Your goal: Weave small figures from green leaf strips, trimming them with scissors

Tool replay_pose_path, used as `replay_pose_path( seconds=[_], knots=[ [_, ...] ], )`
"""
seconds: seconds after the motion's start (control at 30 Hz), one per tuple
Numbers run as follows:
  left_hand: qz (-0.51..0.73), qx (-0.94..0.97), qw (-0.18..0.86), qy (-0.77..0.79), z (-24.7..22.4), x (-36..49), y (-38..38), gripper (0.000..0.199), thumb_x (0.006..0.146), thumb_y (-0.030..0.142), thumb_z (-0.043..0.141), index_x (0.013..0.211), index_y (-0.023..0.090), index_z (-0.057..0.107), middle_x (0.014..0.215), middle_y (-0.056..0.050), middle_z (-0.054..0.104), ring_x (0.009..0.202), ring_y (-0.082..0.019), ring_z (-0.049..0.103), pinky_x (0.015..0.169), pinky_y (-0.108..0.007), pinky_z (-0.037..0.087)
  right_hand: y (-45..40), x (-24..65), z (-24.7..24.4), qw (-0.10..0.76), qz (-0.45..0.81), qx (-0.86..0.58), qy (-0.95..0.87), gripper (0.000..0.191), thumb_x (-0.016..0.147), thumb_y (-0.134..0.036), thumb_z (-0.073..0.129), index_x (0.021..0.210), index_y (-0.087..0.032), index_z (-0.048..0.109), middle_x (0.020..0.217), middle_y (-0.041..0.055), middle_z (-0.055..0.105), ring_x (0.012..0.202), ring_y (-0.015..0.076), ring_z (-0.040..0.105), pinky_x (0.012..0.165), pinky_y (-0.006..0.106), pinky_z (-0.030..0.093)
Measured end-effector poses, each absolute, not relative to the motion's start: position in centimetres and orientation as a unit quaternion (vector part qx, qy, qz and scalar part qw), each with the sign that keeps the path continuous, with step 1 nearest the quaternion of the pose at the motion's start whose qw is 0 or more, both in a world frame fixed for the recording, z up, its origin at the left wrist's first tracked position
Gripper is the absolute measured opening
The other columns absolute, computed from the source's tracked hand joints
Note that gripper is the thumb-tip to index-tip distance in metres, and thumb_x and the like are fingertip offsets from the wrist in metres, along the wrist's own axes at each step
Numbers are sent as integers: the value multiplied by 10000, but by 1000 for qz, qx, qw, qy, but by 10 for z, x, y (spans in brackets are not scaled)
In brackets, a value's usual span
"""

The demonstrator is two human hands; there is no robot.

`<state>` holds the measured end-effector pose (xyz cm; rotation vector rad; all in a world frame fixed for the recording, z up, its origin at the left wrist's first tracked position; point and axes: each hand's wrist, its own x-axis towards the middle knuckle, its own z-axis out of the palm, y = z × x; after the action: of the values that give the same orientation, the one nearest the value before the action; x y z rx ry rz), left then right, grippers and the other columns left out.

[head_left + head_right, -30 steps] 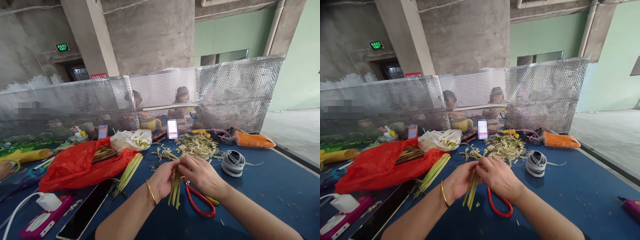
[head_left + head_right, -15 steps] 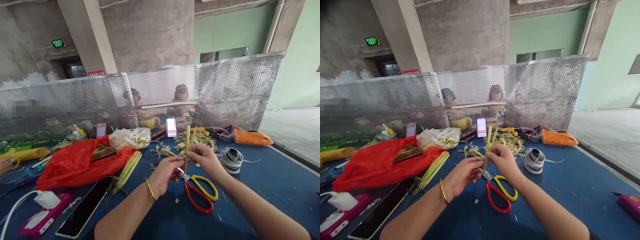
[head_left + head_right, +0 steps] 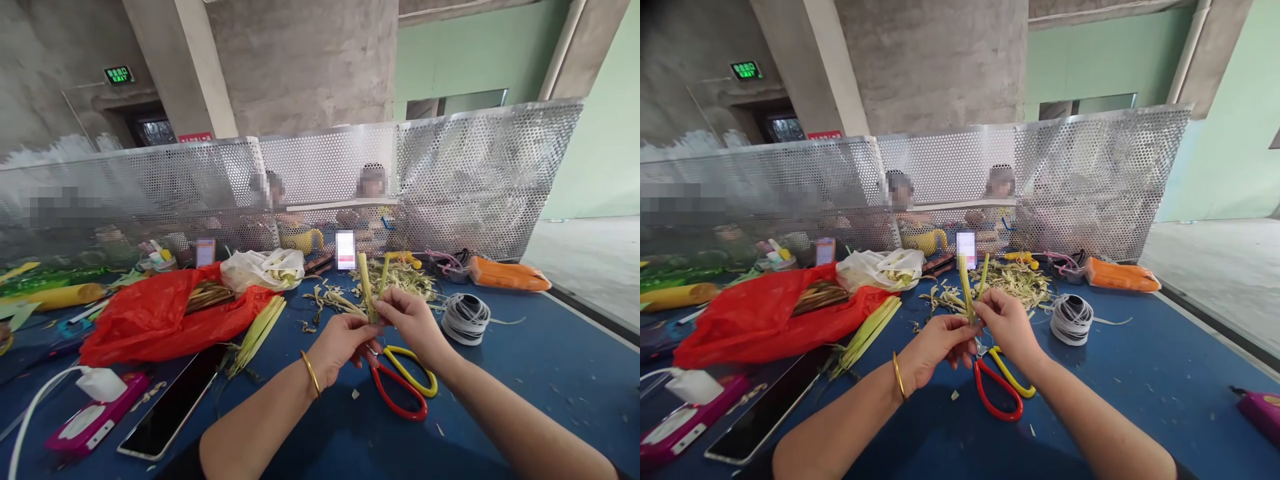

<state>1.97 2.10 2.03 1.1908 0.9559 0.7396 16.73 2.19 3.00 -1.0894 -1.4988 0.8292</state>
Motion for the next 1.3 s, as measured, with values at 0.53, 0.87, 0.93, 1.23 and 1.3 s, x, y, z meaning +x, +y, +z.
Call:
replay_pose_path(
  seconds=[0.53,0.87,0.93,1.23,1.3],
  knots=[
    [412,353,720,433,26,6,39,186,743,277,707,867,139,705,809,-65,728,608,-114,653,441,-172,370,9,167,27,438,-2,-396,-807,195,922,-257,463,814,-196,613,760,54,639,708,168,569,644,286,413],
    [439,317,720,434,25,4,42,186,714,259,730,851,134,718,829,-50,716,556,-40,562,399,-143,246,8,170,22,269,-237,-279,-891,271,960,-160,364,902,-170,628,811,73,663,694,173,559,650,311,393],
    [442,314,724,426,27,3,43,184,714,256,733,848,132,714,847,-58,717,640,-70,619,390,-143,236,11,172,22,304,-201,-295,-883,231,956,-176,390,941,-168,621,844,75,671,723,172,568,660,303,405],
    [446,260,765,386,27,6,42,72,816,179,649,821,119,687,754,-47,706,630,-88,650,453,-138,414,13,173,13,283,-234,-250,-896,259,946,-136,365,980,-162,620,896,95,688,714,175,581,654,314,416],
    [455,255,764,381,27,7,41,62,816,155,646,819,113,691,689,-29,682,586,-74,634,467,-134,437,12,172,14,289,-226,-224,-903,235,924,-106,384,986,-154,605,858,90,683,702,174,581,649,316,422]
  ],
)
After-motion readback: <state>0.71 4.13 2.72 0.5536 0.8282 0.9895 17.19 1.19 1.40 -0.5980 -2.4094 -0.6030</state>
